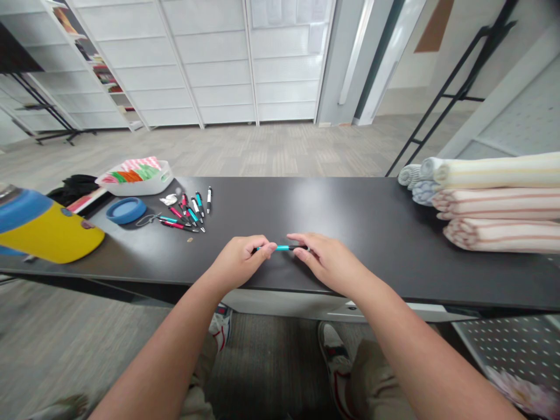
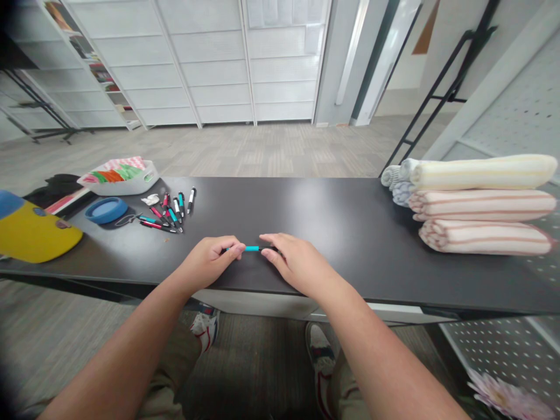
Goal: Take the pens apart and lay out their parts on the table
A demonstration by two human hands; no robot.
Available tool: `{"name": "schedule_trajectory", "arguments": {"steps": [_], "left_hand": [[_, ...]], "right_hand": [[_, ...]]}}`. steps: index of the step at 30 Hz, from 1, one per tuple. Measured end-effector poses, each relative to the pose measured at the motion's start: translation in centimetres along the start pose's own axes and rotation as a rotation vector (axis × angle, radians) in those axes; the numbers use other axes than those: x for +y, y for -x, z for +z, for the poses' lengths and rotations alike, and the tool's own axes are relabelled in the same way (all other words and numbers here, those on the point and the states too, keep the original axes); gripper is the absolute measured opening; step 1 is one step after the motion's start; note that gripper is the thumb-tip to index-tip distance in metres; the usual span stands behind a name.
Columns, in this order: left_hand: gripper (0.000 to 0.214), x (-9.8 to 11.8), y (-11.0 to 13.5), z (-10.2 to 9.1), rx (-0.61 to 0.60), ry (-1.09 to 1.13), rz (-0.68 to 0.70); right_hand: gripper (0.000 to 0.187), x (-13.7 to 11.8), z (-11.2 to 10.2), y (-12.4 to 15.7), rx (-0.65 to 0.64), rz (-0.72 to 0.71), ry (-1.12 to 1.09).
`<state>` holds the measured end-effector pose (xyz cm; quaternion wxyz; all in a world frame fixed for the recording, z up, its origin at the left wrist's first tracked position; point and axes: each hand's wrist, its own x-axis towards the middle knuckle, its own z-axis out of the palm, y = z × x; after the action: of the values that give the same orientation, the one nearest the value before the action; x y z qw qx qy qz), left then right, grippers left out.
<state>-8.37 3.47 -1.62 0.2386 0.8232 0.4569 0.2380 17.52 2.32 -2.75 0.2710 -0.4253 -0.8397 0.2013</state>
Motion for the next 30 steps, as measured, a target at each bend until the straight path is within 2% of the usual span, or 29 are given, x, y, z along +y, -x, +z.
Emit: {"name": "schedule_trajectory", "arguments": {"steps": [3, 9, 15, 22, 30], "left_hand": [[0.043, -0.1, 0.0, 0.1, -0.011, -0.005, 0.007], [0.042, -0.1, 0.0, 0.1, -0.019, -0.036, -0.002], [0.053, 0.5, 0.0, -0.3, -0.025, 0.015, -0.008], [0.046, 0.4, 0.0, -0.8, 0.062, 0.027, -0.033], [0.034, 0.1, 0.0, -0.5, 0.063, 0.064, -0.060]], "right_hand": [[0.025, 0.0, -0.1, -0.1, -0.020, -0.048, 0.021], [0.013, 0.1, -0.2, -0.2, 0.025, -0.055, -0.008], [0.006, 0.3, -0.2, 0.1, 0.090, -0.048, -0.030], [0.008, 0.2, -1.0, 0.3, 0.095, 0.050, -0.005], [0.014, 1.6, -2.4, 1.8, 0.045, 0.153, 0.126]]}}
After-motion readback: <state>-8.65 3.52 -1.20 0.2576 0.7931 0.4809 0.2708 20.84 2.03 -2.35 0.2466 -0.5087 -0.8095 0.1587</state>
